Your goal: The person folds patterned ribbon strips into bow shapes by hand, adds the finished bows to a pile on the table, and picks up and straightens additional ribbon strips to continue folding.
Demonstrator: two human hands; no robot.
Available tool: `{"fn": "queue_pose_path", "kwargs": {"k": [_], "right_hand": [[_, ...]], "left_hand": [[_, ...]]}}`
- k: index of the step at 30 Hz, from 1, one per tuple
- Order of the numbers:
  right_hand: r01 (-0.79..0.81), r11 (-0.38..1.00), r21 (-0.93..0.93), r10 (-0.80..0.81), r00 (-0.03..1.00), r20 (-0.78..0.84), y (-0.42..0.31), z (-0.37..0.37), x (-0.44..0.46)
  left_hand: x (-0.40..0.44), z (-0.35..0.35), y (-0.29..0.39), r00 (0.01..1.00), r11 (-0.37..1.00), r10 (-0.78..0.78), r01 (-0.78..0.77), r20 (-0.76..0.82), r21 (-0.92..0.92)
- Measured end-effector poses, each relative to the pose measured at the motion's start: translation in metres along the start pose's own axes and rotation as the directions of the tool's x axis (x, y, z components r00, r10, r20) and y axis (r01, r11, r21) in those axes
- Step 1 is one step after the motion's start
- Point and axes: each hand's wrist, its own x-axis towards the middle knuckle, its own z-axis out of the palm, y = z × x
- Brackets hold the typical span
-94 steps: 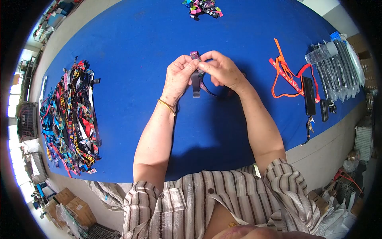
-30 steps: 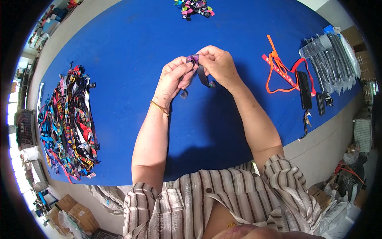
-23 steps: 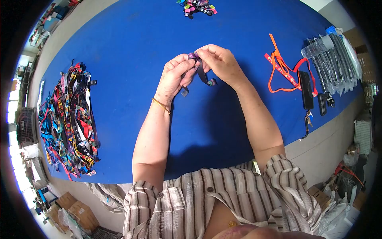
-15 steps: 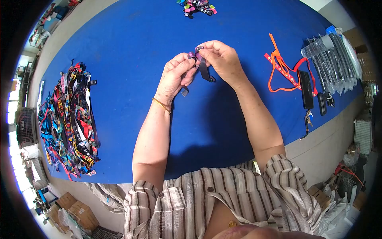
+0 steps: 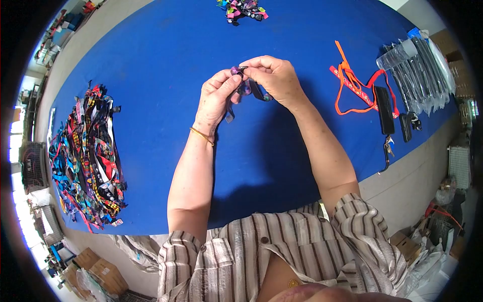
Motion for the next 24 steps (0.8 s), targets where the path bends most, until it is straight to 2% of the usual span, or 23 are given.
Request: {"fn": "queue_pose_path", "kwargs": {"k": [2,5,11,14,20,23,24], "right_hand": [[0.019,0.999,-0.046,-0.018,0.999,0.027,0.0,-0.002,0.0],[0.138,0.99,0.007,-0.137,0.988,-0.074,0.012,0.002,0.005],[0.041,0.986,-0.163,-0.041,0.999,0.001,0.009,-0.002,0.003],[0.075,0.967,-0.242,-0.075,0.997,0.009,0.012,0.002,0.0],[0.036,0.901,-0.432,-0.059,0.997,-0.04,0.006,0.011,-0.005],[-0.014,0.935,-0.355,-0.025,0.994,-0.104,0.007,0.009,-0.003],[-0.004,0.969,-0.246,-0.026,0.992,-0.122,0.008,0.006,-0.002]], "left_hand": [[0.001,-0.002,0.0,1.0,1.0,-0.004,0.004,-0.001,-0.002],[0.0,0.003,0.002,0.999,0.998,0.011,-0.014,-0.051,-0.059],[0.002,-0.001,-0.001,0.997,0.996,0.054,-0.059,-0.063,-0.072],[0.003,-0.001,-0.003,0.992,0.994,0.073,-0.081,-0.1,-0.077],[0.003,0.0,-0.003,0.993,0.994,0.062,-0.07,-0.103,-0.08],[0.003,0.002,-0.001,0.99,0.987,0.076,-0.091,-0.116,-0.134],[0.004,-0.001,-0.002,0.99,0.985,0.08,-0.097,-0.116,-0.142]]}}
